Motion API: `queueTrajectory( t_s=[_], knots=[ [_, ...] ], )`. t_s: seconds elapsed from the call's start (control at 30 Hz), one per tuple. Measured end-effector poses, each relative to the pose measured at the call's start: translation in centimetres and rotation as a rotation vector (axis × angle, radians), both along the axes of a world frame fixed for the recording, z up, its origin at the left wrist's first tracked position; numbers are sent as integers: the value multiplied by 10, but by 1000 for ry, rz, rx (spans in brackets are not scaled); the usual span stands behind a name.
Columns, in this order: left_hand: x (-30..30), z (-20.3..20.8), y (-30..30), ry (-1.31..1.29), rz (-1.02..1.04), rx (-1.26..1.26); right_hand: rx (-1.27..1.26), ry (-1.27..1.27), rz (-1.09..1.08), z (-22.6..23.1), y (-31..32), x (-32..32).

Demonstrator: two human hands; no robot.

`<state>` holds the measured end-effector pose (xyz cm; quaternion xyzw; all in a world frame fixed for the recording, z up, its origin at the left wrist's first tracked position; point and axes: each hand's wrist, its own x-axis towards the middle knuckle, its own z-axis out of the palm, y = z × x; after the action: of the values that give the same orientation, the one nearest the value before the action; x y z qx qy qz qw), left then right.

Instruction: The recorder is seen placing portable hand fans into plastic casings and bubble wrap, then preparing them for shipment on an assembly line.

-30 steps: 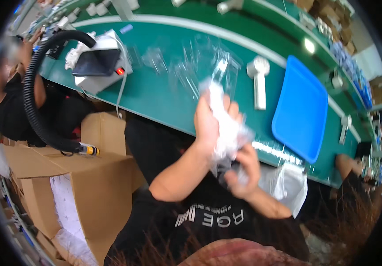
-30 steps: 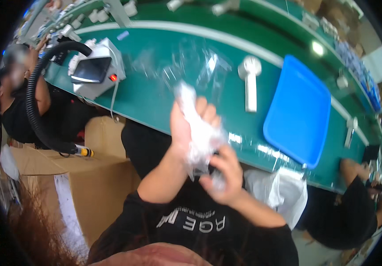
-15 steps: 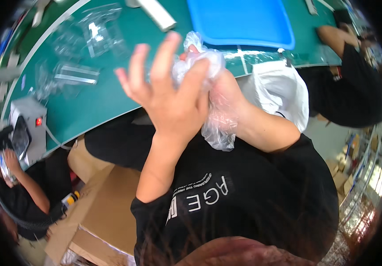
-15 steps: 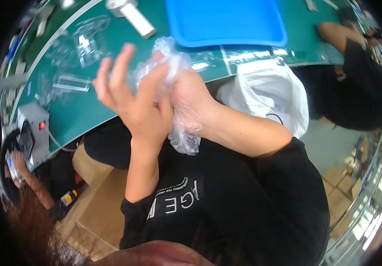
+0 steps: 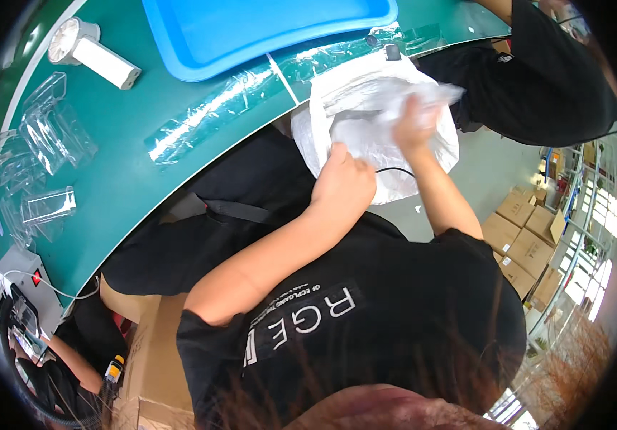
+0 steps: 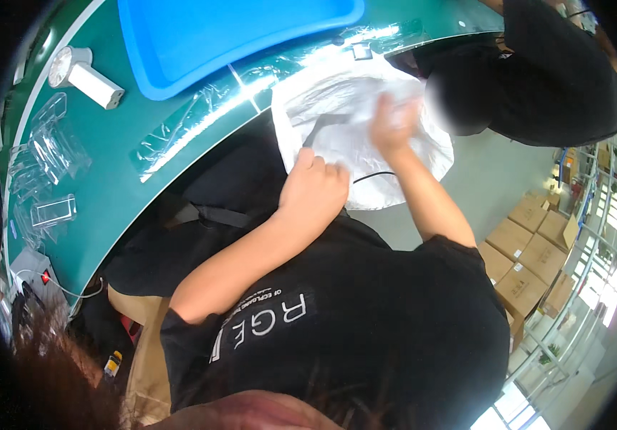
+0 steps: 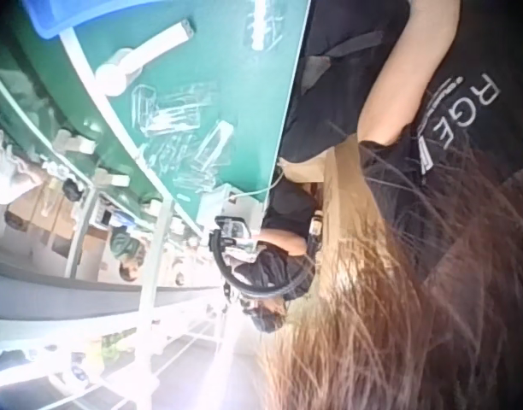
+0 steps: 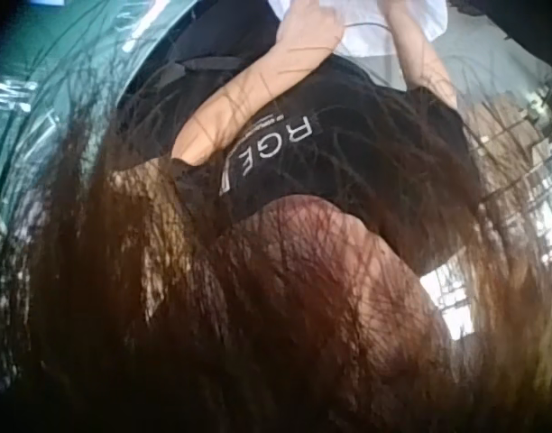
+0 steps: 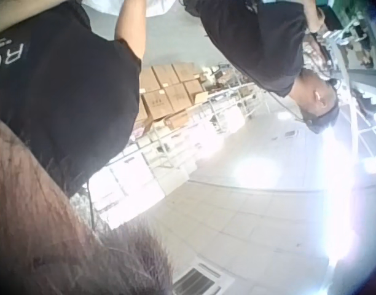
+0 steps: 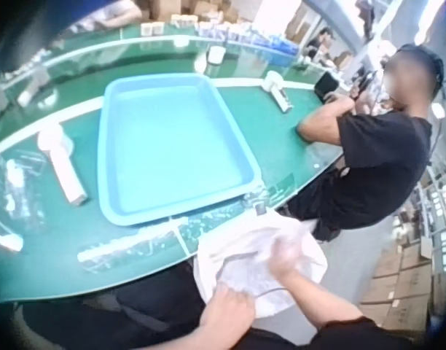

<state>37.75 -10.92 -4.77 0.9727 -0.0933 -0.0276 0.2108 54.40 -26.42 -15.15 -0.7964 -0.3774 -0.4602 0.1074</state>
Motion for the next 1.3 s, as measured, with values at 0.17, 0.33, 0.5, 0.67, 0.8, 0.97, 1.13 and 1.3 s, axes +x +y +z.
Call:
queueTrajectory(
  t_s=[0.17, 0.33, 0.5, 0.67, 0.8, 0.97, 1.13, 1.3],
  knots=[
    [-28, 49, 39, -45, -310, -112, -268, 1058, 550, -67, 55, -15],
    [-36, 62, 37, -23, -393, -40, -662, 972, 355, -188, 62, -9],
    [-43, 74, 43, -10, -371, -120, -606, 1204, 318, -163, 12, 17],
    [-44, 73, 43, 45, -277, -172, -595, 1610, 152, -124, 4, 34],
    [-47, 66, 40, 21, -197, -193, -586, 1919, -24, -91, 3, 43],
    [-49, 65, 45, 4, -175, -206, -560, 2214, -240, -33, 11, 39],
    [-47, 69, 36, 116, -75, -285, -611, 991, -101, 25, 21, 7],
    [-20, 60, 0, 129, 62, 39, -370, 1358, -138, -14, 23, 28]
  ],
)
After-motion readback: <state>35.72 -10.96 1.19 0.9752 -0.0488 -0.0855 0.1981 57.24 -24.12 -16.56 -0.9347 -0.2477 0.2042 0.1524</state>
